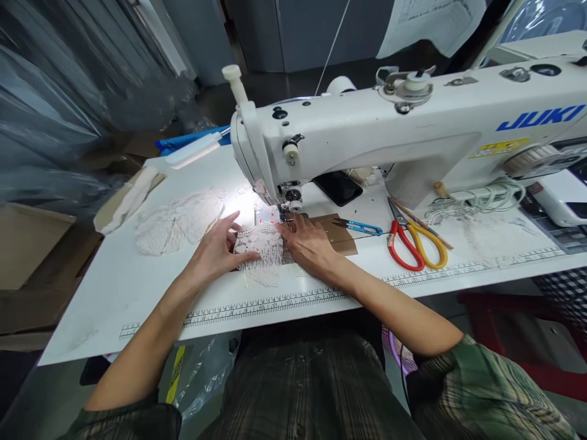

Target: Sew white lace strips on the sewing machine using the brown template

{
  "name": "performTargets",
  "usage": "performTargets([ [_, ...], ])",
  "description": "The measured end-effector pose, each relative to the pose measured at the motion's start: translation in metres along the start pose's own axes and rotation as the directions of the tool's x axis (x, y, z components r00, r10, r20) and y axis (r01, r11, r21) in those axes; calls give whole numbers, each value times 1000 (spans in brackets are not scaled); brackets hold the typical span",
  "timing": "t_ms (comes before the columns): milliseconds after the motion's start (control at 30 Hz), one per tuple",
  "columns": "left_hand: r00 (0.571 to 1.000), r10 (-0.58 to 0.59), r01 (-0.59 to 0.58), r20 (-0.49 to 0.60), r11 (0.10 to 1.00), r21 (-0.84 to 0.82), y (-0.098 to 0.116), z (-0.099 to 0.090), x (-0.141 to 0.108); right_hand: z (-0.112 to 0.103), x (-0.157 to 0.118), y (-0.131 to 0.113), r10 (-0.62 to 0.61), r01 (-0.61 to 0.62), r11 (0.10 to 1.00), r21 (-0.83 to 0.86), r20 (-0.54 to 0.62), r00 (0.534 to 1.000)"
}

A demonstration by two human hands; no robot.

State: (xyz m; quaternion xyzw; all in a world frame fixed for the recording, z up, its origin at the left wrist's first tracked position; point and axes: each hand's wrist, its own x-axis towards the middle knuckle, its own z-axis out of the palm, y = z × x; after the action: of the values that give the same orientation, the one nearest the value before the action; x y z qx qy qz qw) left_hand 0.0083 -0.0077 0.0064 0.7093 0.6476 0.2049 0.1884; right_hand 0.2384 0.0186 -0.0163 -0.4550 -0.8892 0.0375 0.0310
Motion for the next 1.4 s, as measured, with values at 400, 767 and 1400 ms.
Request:
performTargets([
  [400,762,632,-598,138,770,-224,-12,7,-23,-2,6,43,-158,169,914,368,-61,986],
  [767,722,692,-684,-30,706,-181,-9,18,-24,1,4,35,-183,200,934,297,-81,980],
  [1400,747,665,-663,28,747,-43,-12,14,-24,-2,-6,39,-210,237,882,407,-112,971],
])
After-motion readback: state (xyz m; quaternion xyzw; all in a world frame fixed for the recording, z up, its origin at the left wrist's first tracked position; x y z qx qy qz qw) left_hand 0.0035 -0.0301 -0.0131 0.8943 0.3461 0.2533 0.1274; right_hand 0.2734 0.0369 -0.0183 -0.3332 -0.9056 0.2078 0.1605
